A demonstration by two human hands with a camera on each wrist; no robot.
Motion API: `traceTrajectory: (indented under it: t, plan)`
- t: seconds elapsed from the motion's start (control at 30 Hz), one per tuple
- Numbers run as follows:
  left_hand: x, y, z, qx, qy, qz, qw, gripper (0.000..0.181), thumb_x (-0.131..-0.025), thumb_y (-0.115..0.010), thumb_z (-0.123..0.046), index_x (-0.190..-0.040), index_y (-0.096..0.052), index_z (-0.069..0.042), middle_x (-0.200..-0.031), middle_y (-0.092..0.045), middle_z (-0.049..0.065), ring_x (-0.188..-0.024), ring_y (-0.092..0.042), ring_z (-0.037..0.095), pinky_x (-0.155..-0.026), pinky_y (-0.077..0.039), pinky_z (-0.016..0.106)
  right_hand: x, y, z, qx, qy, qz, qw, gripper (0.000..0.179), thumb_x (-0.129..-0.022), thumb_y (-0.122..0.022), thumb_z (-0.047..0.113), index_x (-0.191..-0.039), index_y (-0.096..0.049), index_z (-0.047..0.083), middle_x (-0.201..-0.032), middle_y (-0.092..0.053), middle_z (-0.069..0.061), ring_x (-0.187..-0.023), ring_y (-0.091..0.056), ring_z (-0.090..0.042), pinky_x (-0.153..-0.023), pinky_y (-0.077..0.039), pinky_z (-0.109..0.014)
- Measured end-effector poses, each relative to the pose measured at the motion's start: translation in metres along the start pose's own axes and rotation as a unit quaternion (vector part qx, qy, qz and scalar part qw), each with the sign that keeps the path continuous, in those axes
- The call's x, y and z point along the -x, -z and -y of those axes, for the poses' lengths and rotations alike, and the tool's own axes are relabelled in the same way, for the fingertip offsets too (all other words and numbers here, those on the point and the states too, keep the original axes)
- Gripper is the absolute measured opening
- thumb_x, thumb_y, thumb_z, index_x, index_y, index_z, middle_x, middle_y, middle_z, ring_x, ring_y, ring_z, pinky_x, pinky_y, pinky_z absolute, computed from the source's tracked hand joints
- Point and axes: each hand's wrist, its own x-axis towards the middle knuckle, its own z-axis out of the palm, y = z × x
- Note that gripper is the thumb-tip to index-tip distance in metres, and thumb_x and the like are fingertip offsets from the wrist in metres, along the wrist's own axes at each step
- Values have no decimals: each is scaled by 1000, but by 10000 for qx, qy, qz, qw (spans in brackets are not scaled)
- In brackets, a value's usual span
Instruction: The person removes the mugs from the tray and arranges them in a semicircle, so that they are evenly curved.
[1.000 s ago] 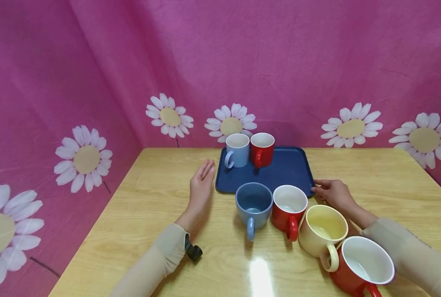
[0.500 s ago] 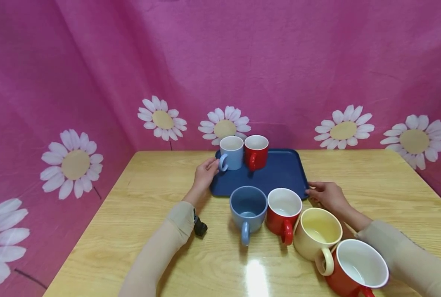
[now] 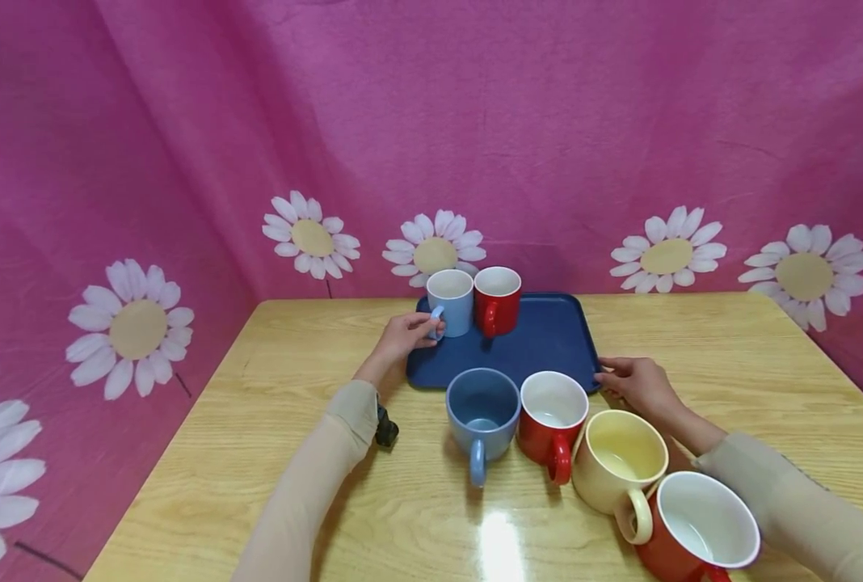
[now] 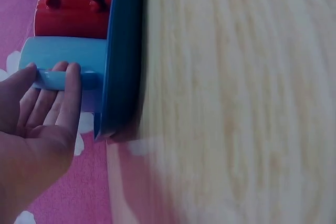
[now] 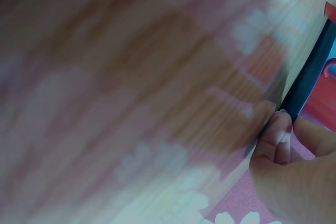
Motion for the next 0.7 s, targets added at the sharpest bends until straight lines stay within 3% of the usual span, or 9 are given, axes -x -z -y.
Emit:
traceTrajectory:
  t: [0.17, 0.4, 0.5, 0.7]
  plan:
    - [-2, 1, 2, 107, -171, 388, 9990, 36, -101, -53, -13, -129, -59, 8, -127, -61, 31, -116, -65, 34, -94, -57, 35, -1, 0, -1, -11, -24, -9, 10000, 42, -92, -66, 10, -126, -58, -14, -79, -73, -17, -61, -56, -3, -51, -44, -16]
    - [-5, 2, 7, 276, -328, 611, 9972, 34, -99, -55, -11, -124, -61, 12, -118, -66, 31, -90, -71, 11, -90, -59, 32, -1, 1, 0, -71, -121, 58, 9999, 42, -92, -65, 10, -127, -58, -13, -76, -72, -11, -61, -56, -4, -51, -44, -16]
    - [-5, 1, 8, 286, -351, 645, 9969, 34, -99, -56, -12, -123, -62, 11, -116, -67, 29, -84, -70, 5, -90, -59, 33, -1, 0, 0, -57, -129, 56, 9999, 42, -92, -64, 10, -127, -57, -13, -73, -70, -7, -61, -54, -4, -50, -42, -16]
    - [-1, 2, 5, 110, -363, 566, 9977, 35, -99, -57, -16, -124, -63, 7, -117, -68, 27, -88, -71, 9, -92, -58, 35, -1, 0, 0, -64, -129, 53, 9999, 42, -92, -64, 9, -127, -57, -13, -74, -71, -8, -61, -55, -4, -51, -42, -16]
